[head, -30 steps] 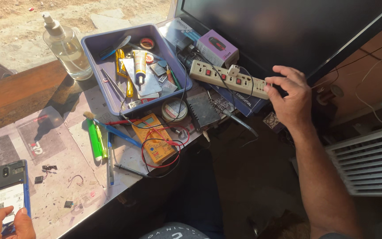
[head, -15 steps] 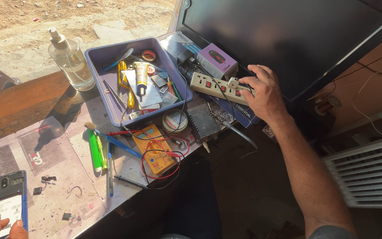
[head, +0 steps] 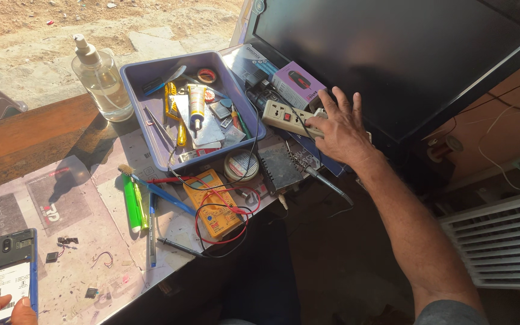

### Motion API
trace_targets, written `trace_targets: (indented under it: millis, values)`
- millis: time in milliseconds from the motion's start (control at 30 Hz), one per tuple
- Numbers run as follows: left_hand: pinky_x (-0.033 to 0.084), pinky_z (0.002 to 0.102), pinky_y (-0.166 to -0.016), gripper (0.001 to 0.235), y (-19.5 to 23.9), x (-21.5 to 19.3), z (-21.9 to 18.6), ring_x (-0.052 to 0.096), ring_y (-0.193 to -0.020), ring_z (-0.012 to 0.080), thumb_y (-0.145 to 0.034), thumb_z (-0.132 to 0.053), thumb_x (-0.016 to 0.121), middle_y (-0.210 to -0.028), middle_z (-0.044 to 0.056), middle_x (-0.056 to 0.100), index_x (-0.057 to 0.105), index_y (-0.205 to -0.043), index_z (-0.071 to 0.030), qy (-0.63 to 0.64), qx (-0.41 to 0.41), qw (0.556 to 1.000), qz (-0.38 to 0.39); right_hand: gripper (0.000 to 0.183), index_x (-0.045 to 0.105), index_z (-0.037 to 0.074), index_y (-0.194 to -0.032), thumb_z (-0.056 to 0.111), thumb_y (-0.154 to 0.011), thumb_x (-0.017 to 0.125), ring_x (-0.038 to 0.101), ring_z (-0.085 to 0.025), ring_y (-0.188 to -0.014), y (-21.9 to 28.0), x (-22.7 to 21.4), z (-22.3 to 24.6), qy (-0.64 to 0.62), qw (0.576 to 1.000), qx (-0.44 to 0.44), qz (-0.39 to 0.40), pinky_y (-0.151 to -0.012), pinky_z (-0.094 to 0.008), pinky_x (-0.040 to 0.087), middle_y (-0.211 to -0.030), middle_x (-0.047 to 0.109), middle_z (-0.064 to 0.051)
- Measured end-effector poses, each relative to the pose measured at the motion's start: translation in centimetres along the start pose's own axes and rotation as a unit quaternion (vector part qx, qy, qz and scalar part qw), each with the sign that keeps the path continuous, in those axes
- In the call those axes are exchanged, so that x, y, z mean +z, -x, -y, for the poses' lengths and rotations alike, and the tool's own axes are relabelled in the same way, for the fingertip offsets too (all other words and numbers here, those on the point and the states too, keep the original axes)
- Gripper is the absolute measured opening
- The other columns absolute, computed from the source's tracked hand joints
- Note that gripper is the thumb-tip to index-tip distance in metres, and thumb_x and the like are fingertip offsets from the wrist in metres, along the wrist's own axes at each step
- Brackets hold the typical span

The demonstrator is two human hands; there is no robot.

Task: The person disassembles a smartphone, removes the battery, and uses a soldering iron to work on small electronic components on a cluttered workbench. They handle a SIM card, a battery, and a small circuit board while using tools like a plastic spudger and soldering iron.

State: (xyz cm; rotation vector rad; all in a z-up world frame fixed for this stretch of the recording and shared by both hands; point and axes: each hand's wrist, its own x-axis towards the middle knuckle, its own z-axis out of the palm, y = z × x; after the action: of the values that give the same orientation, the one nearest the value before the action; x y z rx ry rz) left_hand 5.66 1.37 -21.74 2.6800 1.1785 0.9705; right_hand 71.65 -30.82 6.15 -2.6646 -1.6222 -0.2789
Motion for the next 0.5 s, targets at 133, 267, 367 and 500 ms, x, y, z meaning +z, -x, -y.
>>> trace_targets:
  millis: [133,267,367,500]
  values:
    - [0.046,0.040,-0.109,0.025,0.3,0.2,-0.3,0.054,-0.126,0.0286,-0.107,-0.016,0.066,-0.133,0.023,0.052,0.058,-0.117,0.005,0.003,-0.003,1.000,0.005,0.046,0.077,0.021,-0.118,0.004,-0.076,0.071,0.015,-0.039,-0.155,-0.7,0.5,0.1,-0.031,0.999,0.023,0.019,-0.122,-0.068,-0.002,-0.164,0.032,-0.021]
    - [0.047,0.040,-0.108,0.024,-0.6,0.8,-0.6,0.054,-0.125,0.0286,-0.107,-0.015,0.066,-0.134,0.023,0.052,0.057,-0.117,0.005,0.006,-0.003,1.000,-0.002,0.036,0.077,0.021,-0.118,0.013,-0.084,0.069,0.028,-0.038,-0.145,-1.2,-1.1,-0.9,-0.055,0.997,0.031,0.036,-0.117,-0.061,0.016,-0.160,0.038,-0.020]
    - [0.048,0.040,-0.107,0.024,0.0,1.0,-0.8,0.055,-0.124,0.0287,-0.107,-0.014,0.066,-0.134,0.023,0.052,0.057,-0.117,0.006,0.008,-0.010,1.000,0.001,0.035,0.070,0.010,-0.126,0.011,-0.092,0.062,0.058,-0.033,-0.127,-1.0,-2.2,-2.9,-0.178,0.980,0.064,-0.065,-0.108,-0.047,0.045,-0.141,0.061,-0.019]
    - [0.048,0.039,-0.106,0.023,-0.1,0.8,-0.3,0.055,-0.123,0.0287,-0.107,-0.013,0.067,-0.135,0.023,0.052,0.057,-0.117,0.006,0.008,-0.013,1.000,0.008,0.031,0.066,0.006,-0.131,0.010,-0.102,0.055,0.073,-0.022,-0.098,-0.3,-1.8,-5.2,-0.317,0.922,0.217,-0.051,-0.083,-0.036,0.060,-0.112,0.075,-0.013]
